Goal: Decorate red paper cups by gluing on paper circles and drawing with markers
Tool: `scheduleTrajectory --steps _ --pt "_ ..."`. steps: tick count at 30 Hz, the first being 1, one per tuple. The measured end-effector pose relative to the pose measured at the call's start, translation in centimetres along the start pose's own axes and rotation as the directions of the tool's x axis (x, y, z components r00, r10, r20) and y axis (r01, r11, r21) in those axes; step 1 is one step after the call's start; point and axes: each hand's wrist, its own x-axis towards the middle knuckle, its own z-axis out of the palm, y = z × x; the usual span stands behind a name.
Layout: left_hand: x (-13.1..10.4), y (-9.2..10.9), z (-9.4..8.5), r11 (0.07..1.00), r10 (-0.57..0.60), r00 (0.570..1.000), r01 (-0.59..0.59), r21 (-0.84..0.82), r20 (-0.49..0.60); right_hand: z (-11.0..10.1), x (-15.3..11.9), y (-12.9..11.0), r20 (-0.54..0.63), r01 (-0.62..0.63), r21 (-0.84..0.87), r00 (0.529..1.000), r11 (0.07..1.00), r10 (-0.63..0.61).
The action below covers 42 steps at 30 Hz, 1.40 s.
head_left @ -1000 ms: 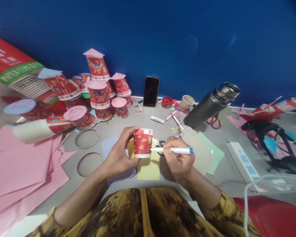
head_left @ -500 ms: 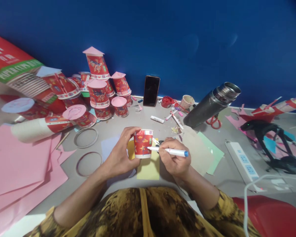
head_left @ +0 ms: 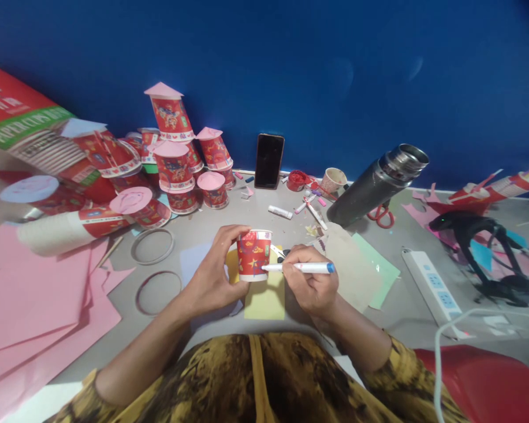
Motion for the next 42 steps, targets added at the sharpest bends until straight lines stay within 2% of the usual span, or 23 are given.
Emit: scheduleTrajectory --steps 3,9,15,21,26,32,37,42 --pt "0.02 0.18 -0.04 1.0 0.009 1.0 -0.01 0.022 0.018 0.01 0.08 0.04 -0.019 0.007 -0.009 1.0 1.0 -0.007" --pt "-0.19 -0.08 0.21 1.0 -0.01 1.0 0.009 -0.026 -0.024 -0.05 0.14 -0.11 0.02 0.008 -0.002 1.0 1.0 -0.008" --pt "-0.21 -0.01 0.18 0.998 -0.035 0.999 0.034 -0.053 -0.02 0.02 0.16 -0.12 -0.02 0.038 -0.015 0.999 0.999 -0.038" --pt "-0.11 0.12 0.22 0.997 -0.056 0.998 0.054 -0.059 -0.029 -0.14 0.18 -0.08 0.021 0.009 0.033 1.0 0.999 -0.01" --pt "-0.19 0.2 0.23 0.996 -0.059 0.998 0.058 -0.062 -0.011 -0.06 0.23 -0.1 -0.033 0.034 0.026 0.999 0.999 -0.033" --pt "-0.25 0.04 0.27 0.997 -0.047 0.998 0.045 -0.057 -0.031 -0.2 0.15 -0.16 0.038 -0.003 0.045 0.999 0.999 0.001" --pt "-0.34 -0.09 0.27 0.998 -0.047 0.999 0.046 -0.044 -0.01 -0.11 0.21 -0.05 -0.016 0.062 0.015 0.998 0.998 -0.061" --pt "-0.27 -0.09 0.32 0.997 -0.056 0.998 0.056 -0.05 -0.001 -0.22 0.19 -0.17 0.056 -0.019 0.012 0.998 1.0 0.018"
